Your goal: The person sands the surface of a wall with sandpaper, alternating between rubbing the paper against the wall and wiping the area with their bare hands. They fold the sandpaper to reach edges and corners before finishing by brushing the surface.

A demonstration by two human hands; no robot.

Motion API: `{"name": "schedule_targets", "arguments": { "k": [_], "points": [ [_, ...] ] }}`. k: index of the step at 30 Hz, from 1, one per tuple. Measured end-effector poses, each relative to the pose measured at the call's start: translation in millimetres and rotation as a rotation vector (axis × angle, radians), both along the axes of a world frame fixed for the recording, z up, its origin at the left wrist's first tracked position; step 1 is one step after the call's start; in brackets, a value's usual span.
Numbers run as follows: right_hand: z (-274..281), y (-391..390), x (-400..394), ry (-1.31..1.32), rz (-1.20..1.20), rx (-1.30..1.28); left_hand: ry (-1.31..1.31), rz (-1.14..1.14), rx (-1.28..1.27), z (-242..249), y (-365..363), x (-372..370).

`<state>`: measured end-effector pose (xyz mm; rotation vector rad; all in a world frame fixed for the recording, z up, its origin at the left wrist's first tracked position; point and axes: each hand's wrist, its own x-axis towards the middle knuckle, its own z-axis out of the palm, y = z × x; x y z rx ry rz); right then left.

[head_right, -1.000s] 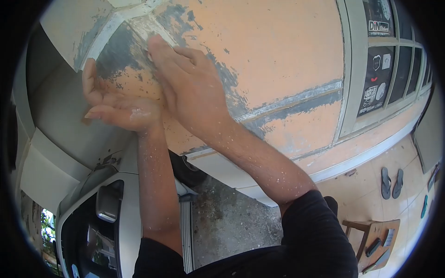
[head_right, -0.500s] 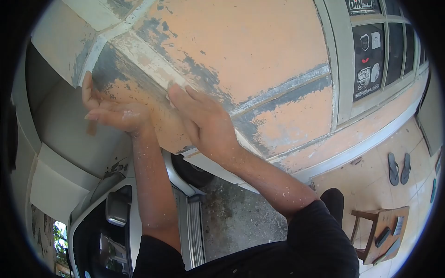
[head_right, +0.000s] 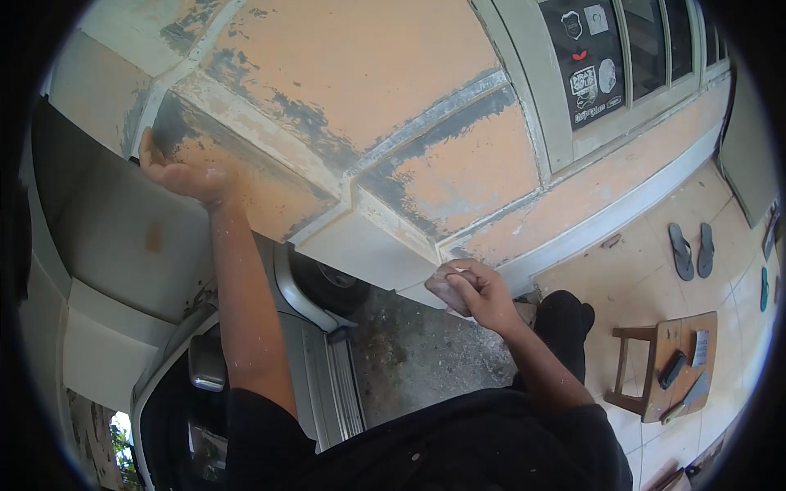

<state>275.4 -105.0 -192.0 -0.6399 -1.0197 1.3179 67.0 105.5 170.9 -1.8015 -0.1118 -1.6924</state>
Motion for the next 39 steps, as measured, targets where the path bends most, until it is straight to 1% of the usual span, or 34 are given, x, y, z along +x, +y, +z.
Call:
{"name": "schedule_targets", "arguments": {
  "k": [1,2,3,5,6,7,8,9,10,12,14,15,16,17,18,19,20,22,23,24,25,26,28,30,31,32,33,34,36,37,38,39],
  "points": [
    [-19.8,-17.2,5.2,0.035,-0.072,-0.099,-0.016,0.002,-0.013,-8.8,-7.7,4.0],
    [-30.0,-31.7,13.2,0.067,-0.146,-0.197,-0.062,-0.061,-0.096,-21.6,-17.8,15.8],
    [-32.2,-43.3,21.5,0.05,-0.146,-0.208,-0.107,-0.124,-0.176,-35.8,-28.1,29.7],
    [-34.6,-62.0,32.4,0.083,-0.214,-0.172,0.023,-0.097,-0.179,-94.7,-59.3,51.4],
    [-30.5,-69.8,37.0,0.078,-0.228,-0.178,0.099,-0.181,-0.269,-130.1,-84.1,68.9],
    [-19.8,-76.7,41.7,0.106,-0.278,-0.127,0.168,-0.291,-0.422,-172.3,-103.2,83.5],
    [-6.2,-82.5,46.8,0.131,-0.328,-0.072,0.122,-0.419,-0.66,-217.1,-125.2,103.8],
    [12.3,-89.0,50.7,0.164,-0.357,-0.048,0.189,-0.457,-0.837,-253.4,-145.7,117.0],
    [12.8,-91.0,57.1,0.153,-0.377,-0.044,0.267,-0.536,-1.052,-284.3,-165.8,129.1],
    [10.8,-98.9,67.7,0.116,-0.453,0.026,0.438,-0.831,-1.449,-328.9,-200.8,146.9],
    [1.8,-107.2,74.2,0.117,-0.483,-0.034,0.481,-1.223,-1.762,-380.5,-232.6,154.0],
    [-4.6,-113.2,77.0,0.055,-0.464,-0.044,0.57,-1.233,-1.768,-391.6,-246.6,150.1],
    [-12.2,-121.1,80.8,-0.006,-0.454,-0.059,0.588,-1.271,-1.809,-402.6,-257.5,147.4],
    [-21.4,-129.8,82.4,-0.007,-0.459,-0.071,0.534,-1.258,-2.031,-401.7,-263.7,145.9],
    [-25.7,-137.7,80.6,0.05,-0.468,-0.087,0.494,-1.236,-2.246,-401.0,-266.9,148.1],
    [-31.9,-145.4,81.5,0.04,-0.474,-0.122,0.528,-1.299,-2.209,-405.1,-266.9,150.3],
    [-34.8,-153.7,81.6,0.032,-0.469,-0.151,0.505,-1.299,-2.048,-402.1,-268.5,160.4],
    [-27.4,-167.2,76.7,0.037,-0.511,-0.193,0.557,-1.262,-1.958,-395.0,-263.9,168.2],
    [-22.3,-171.3,74.4,0.086,-0.519,-0.199,0.56,-1.276,-1.95,-390.1,-261.4,174.8],
    [-23.0,-173.8,71.3,0.079,-0.514,-0.192,0.605,-1.191,-1.801,-383.5,-257.6,178.9],
    [-25.6,-175.7,69.4,0.217,-0.503,-0.219,0.638,-1.092,-1.648,-375.7,-252.9,178.3],
    [-27.6,-174.0,66.9,0.356,-0.478,-0.237,0.621,-1.069,-1.625,-367.8,-251.0,175.9],
    [-25.7,-169.4,59.7,0.387,-0.454,-0.236,0.639,-1.034,-1.51,-354.3,-249.6,173.2],
    [-22.6,-165.2,58.1,0.389,-0.382,-0.208,0.508,-1.121,-1.636,-350.0,-248.8,163.3],
    [-19.0,-162.2,57.4,0.336,-0.379,-0.23,0.494,-1.149,-1.747,-350.5,-244.1,154.7],
    [-14.0,-157.3,55.4,0.317,-0.323,-0.195,0.478,-1.19,-1.86,-351.1,-238.7,145.1],
    [-9.6,-154.4,53.9,0.201,-0.357,-0.203,0.449,-1.217,-1.932,-348.7,-234.4,134.9],
    [-7.3,-150.8,52.2,0.089,-0.407,-0.213,0.424,-1.202,-1.899,-348.6,-228.7,125.6],
    [-11.3,-140.1,48.4,0.064,-0.336,-0.188,0.417,-1.133,-1.811,-351.6,-221.4,109.3],
    [-12.6,-137.3,45.6,0.054,-0.287,-0.189,0.33,-1.158,-1.865,-350.2,-223.7,100.9],
    [-10.4,-134.1,37.4,0.05,-0.289,-0.176,0.333,-1.16,-1.851,-349.3,-225.4,92.1],
    [-3.6,-128.6,22.1,0.176,-0.214,-0.121,0.22,-1.159,-1.896,-348.2,-226.4,83.9]
  ]
}}
